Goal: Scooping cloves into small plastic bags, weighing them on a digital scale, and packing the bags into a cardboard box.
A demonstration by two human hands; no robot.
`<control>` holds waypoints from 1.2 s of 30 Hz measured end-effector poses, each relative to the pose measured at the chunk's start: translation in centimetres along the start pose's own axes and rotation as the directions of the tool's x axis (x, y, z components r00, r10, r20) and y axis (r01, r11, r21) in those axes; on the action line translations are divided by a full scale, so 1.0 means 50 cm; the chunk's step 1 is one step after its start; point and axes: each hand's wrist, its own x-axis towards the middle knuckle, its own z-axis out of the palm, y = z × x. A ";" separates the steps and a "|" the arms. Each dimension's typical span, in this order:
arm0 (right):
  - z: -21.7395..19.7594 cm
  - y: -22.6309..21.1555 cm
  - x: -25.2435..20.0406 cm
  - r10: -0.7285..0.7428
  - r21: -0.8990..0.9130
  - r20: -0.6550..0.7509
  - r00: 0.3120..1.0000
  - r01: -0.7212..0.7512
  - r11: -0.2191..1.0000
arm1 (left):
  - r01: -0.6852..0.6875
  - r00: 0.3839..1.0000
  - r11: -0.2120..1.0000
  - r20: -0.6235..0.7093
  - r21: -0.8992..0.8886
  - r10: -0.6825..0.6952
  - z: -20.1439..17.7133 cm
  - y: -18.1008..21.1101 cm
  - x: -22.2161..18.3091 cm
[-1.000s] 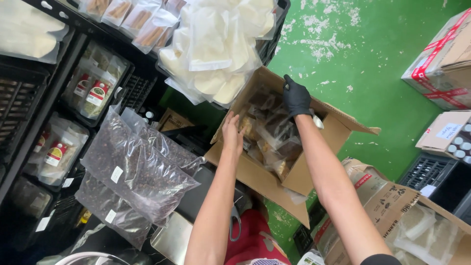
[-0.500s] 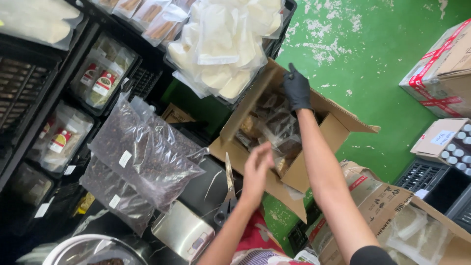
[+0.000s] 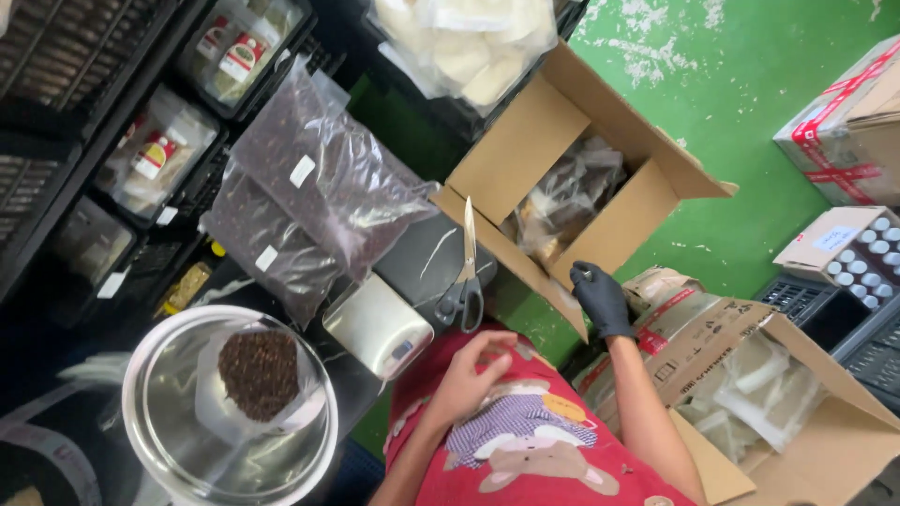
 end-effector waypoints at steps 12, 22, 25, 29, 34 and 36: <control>0.060 -0.151 0.140 0.156 0.089 0.392 0.907 -0.206 0.974 | 0.105 0.964 0.913 -0.185 -0.393 -0.191 0.173 -0.188 0.251; 0.371 -0.037 0.518 0.197 0.389 0.455 0.869 -0.392 0.834 | 0.231 0.811 0.831 -0.372 -0.505 -0.452 0.216 -0.367 0.474; 0.407 0.012 0.557 0.191 0.371 0.317 0.929 -0.307 0.877 | 0.243 0.835 0.844 -0.340 -0.478 -0.433 0.178 -0.273 0.451; 0.314 -0.147 0.455 0.135 0.402 0.266 0.954 -0.237 0.885 | 0.091 0.839 0.940 -0.484 -0.330 -0.251 0.189 -0.194 0.449; 0.268 -0.415 0.352 -0.229 0.425 0.223 0.947 0.117 0.898 | -0.032 0.838 0.862 -0.484 -0.506 -0.253 0.221 -0.180 0.514; 0.276 -0.451 0.369 -0.294 0.390 0.230 0.928 0.189 0.901 | -0.043 0.838 0.729 -0.422 -0.683 -0.346 0.207 -0.132 0.522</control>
